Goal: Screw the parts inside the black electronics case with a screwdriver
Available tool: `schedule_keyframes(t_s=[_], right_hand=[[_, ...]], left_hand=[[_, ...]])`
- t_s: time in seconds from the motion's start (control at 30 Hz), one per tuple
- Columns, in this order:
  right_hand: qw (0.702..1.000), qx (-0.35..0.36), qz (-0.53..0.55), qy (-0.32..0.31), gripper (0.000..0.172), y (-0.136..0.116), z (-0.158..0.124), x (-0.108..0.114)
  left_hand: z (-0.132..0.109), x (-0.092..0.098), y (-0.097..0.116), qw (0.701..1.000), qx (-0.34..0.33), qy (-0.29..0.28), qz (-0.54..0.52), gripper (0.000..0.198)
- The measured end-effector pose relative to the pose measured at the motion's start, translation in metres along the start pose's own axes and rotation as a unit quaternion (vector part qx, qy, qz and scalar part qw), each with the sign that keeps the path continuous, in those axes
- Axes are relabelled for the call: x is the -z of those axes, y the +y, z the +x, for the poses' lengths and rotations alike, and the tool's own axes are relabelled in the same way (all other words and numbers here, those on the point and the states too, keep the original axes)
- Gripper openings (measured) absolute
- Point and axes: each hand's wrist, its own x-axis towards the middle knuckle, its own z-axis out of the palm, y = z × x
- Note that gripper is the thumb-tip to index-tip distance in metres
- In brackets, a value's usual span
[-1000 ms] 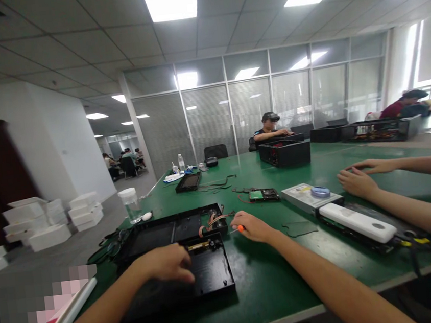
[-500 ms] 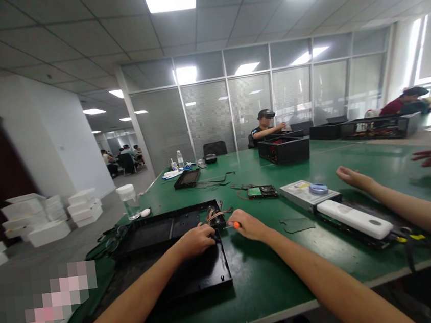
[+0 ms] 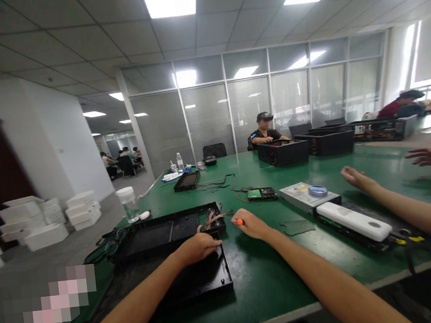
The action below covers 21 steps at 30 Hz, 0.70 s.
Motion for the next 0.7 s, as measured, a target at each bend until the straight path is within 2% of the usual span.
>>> schedule_keyframes(t_s=[0.1,0.23,0.33,0.43,0.5,0.63,0.7], right_hand=[[1.000,-0.026,-0.007,0.004,0.031,0.003,-0.001,0.002],[0.999,-0.047,-0.012,0.003,0.031,0.005,-0.002,0.002],[0.997,-0.075,-0.017,0.021,0.029,0.010,-0.003,0.000],[0.993,-0.107,-0.029,0.044,0.028,0.016,-0.003,-0.001],[0.992,-0.114,-0.034,0.046,0.028,0.019,-0.003,-0.001],[0.991,-0.114,-0.042,0.047,0.027,0.021,-0.003,-0.004],[0.992,-0.113,-0.042,0.046,0.026,0.020,-0.003,-0.004]], left_hand=[[-0.002,0.001,-0.003,0.999,-0.004,-0.030,-0.025,0.019],[-0.004,0.002,-0.003,0.998,-0.017,-0.036,-0.040,0.016],[-0.004,0.002,-0.002,0.998,-0.055,-0.036,-0.008,0.014],[-0.005,0.002,-0.001,0.997,-0.063,-0.037,0.029,0.014],[-0.004,0.003,0.000,0.998,-0.052,-0.012,0.037,0.017],[0.000,0.002,0.002,0.995,0.009,0.082,0.047,0.021],[0.003,-0.002,0.001,0.994,0.037,0.091,0.054,0.020]])
